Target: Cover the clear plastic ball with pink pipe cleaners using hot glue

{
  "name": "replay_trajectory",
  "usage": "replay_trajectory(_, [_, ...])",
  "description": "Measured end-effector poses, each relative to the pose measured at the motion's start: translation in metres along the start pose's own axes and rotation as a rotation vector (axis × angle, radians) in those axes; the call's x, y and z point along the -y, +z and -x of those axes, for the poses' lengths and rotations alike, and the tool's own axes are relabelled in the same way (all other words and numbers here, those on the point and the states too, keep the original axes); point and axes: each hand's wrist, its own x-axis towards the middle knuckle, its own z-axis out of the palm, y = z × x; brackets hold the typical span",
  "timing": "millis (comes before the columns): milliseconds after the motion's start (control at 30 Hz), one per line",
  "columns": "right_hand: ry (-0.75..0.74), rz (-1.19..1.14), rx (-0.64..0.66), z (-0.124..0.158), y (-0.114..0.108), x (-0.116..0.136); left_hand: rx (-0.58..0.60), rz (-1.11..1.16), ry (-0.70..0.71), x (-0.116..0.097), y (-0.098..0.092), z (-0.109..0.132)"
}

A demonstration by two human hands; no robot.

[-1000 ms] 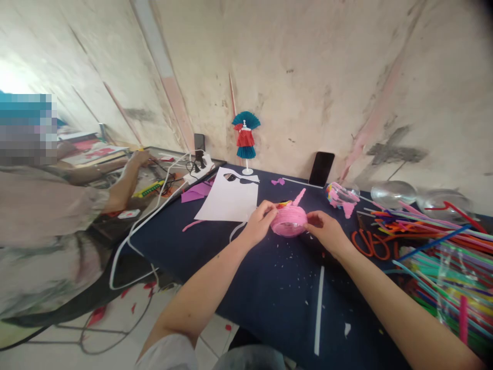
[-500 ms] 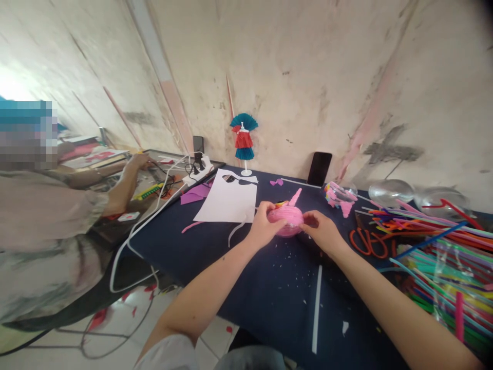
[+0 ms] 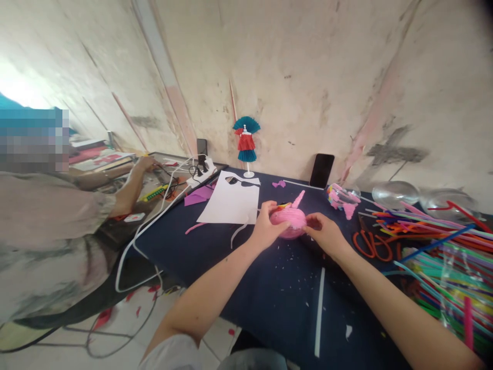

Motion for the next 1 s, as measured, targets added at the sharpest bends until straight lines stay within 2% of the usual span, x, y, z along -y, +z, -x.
replay_trajectory(333, [-0.008, -0.009, 0.0, -0.001, -0.001, -0.002, -0.005, -0.004, 0.017, 0.0, -0.001, -0.001])
replay_trajectory(600, [0.008, -0.003, -0.003, -0.001, -0.001, -0.007, 0.047, -0.003, 0.039, 0.007, -0.004, -0.004])
replay_trajectory(767, [0.005, -0.013, 0.011, -0.002, -0.002, -0.013, 0.169, 0.127, 0.023, 0.003, -0.017, -0.009])
replay_trajectory(867, [0.003, -0.007, 0.016, -0.002, -0.002, -0.013, 0.256, 0.11, -0.001, 0.001, -0.026, -0.012])
replay_trajectory(1000, [-0.005, -0.013, 0.013, -0.002, -0.001, -0.012, 0.251, 0.039, -0.013, 0.001, -0.026, -0.011])
